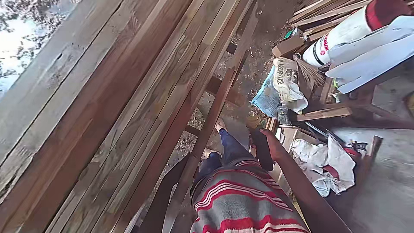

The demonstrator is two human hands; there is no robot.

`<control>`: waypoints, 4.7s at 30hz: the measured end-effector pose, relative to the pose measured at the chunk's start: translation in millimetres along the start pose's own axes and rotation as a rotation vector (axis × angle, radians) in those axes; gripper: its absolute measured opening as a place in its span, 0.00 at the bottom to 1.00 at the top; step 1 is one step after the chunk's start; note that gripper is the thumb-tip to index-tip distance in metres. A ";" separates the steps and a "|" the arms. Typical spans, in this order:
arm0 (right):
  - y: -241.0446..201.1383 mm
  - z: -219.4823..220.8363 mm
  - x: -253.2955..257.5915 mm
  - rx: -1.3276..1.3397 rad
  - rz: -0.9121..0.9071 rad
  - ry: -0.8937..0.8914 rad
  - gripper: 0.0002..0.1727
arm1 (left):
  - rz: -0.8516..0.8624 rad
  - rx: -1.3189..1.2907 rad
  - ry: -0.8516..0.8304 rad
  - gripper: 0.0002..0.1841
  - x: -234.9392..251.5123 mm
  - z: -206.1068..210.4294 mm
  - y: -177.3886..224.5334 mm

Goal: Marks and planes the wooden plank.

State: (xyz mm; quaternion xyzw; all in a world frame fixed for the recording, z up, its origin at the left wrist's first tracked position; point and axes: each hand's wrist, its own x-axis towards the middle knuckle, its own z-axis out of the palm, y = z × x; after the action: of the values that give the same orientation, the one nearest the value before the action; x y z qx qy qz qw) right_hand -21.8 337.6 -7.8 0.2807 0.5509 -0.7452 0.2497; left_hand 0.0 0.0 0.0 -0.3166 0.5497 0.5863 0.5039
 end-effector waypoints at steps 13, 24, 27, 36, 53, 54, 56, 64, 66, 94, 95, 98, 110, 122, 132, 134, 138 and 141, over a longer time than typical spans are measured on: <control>-82.0 0.8 103.8 -0.893 -0.581 0.157 0.28 | 0.567 0.455 0.324 0.27 99.2 -7.5 5.8; -146.2 -8.7 224.2 -1.086 -0.836 0.215 0.33 | 0.373 0.576 0.301 0.31 109.5 28.8 81.6; -128.8 -1.9 227.3 -1.168 -0.920 0.122 0.33 | 0.393 0.566 0.111 0.31 117.9 14.6 82.5; -151.9 42.2 132.9 -1.431 -0.400 0.210 0.29 | 0.258 0.396 0.218 0.42 107.4 33.1 85.7; -128.5 73.4 89.3 -1.241 -0.119 0.056 0.22 | 0.361 0.874 0.542 0.44 100.0 56.4 91.3; -131.2 63.6 89.0 -1.171 -0.124 0.084 0.22 | 0.340 0.937 0.589 0.46 102.4 61.7 93.2; -139.2 39.9 93.5 -1.045 -0.114 0.128 0.21 | 0.279 0.988 0.672 0.44 106.1 70.2 95.0; -224.3 -54.4 176.9 -0.659 -0.299 0.119 0.11 | 0.145 0.174 0.042 0.25 98.6 22.9 105.7; -250.5 -76.4 203.6 -0.676 -0.370 0.113 0.11 | 0.201 0.308 0.058 0.34 108.9 25.4 105.2; -386.3 -170.1 346.8 -0.433 -0.465 0.165 0.19 | 1.164 0.804 0.750 0.21 201.2 230.4 413.9; -390.5 -177.4 357.0 -0.440 -0.440 0.167 0.19 | 1.168 0.849 0.730 0.23 226.1 242.9 453.8; -395.4 -200.0 376.6 -0.421 -0.380 0.135 0.18 | 1.099 0.917 0.738 0.21 283.0 259.9 519.1; -407.4 -240.1 402.4 -0.419 -0.241 0.040 0.19 | 1.058 0.922 0.883 0.14 295.6 280.9 525.9; -422.3 -218.6 404.3 -0.537 -0.311 -0.117 0.17 | 1.102 0.903 0.915 0.15 300.0 281.2 520.2; -418.1 -208.5 386.1 -0.630 -0.421 -0.160 0.18 | 1.192 0.589 0.848 0.10 293.9 270.2 514.6; -415.1 -198.0 383.2 -0.706 -0.560 -0.129 0.18 | 1.109 0.499 0.867 0.11 279.4 253.5 495.7; -394.0 -171.9 388.9 -0.924 -0.838 -0.074 0.26 | 0.545 0.556 0.593 0.36 244.4 212.2 451.2; -370.2 -153.1 385.1 -1.114 -0.889 -0.018 0.31 | 0.240 0.617 0.339 0.47 235.2 187.0 431.9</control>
State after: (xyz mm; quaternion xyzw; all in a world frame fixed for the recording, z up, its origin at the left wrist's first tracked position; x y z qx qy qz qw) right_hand -528.6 559.8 -58.8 -0.1460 0.9100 -0.3866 0.0332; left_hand -439.9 285.7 -40.5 -0.1758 0.8095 0.3872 0.4049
